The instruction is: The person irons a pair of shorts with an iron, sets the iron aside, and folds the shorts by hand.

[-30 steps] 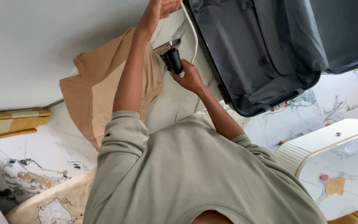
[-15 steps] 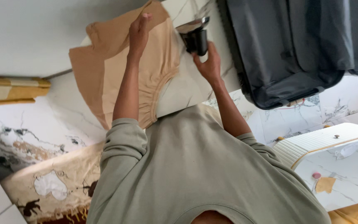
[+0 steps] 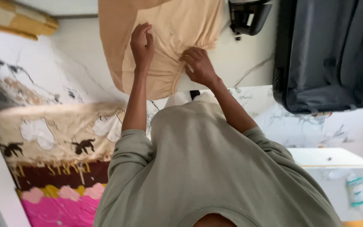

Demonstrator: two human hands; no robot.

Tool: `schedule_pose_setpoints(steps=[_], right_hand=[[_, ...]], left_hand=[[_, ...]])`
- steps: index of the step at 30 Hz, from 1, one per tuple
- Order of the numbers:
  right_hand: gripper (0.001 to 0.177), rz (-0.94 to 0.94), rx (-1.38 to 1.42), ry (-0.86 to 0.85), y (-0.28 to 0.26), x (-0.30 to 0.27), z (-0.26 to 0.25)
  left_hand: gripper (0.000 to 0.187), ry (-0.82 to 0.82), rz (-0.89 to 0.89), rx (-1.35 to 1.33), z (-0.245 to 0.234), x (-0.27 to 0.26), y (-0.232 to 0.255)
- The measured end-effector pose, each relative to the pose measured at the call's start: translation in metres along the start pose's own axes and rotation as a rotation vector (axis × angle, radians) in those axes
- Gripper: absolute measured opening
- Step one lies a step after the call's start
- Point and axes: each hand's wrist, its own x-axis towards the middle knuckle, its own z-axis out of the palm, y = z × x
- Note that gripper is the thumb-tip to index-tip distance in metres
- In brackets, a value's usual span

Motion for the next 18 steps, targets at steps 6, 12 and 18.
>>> schedule_pose_setpoints(steps=[6,12,18], right_hand=[[0.038,-0.163,-0.035,-0.222,0.012,0.015,0.030],[0.026,-0.051,-0.119,-0.121,0.032,0.014,0.035],[0.059,-0.318,0.086,-0.333,-0.056,-0.017,0.062]], left_hand=[[0.023,0.225,-0.137,0.323,-0.050,-0.095,-0.037],[0.070,0.536,-0.960,-0.085,-0.070,-0.202,-0.064],[0.060,0.590,-1.084,-0.910,-0.062,-0.226,-0.056]])
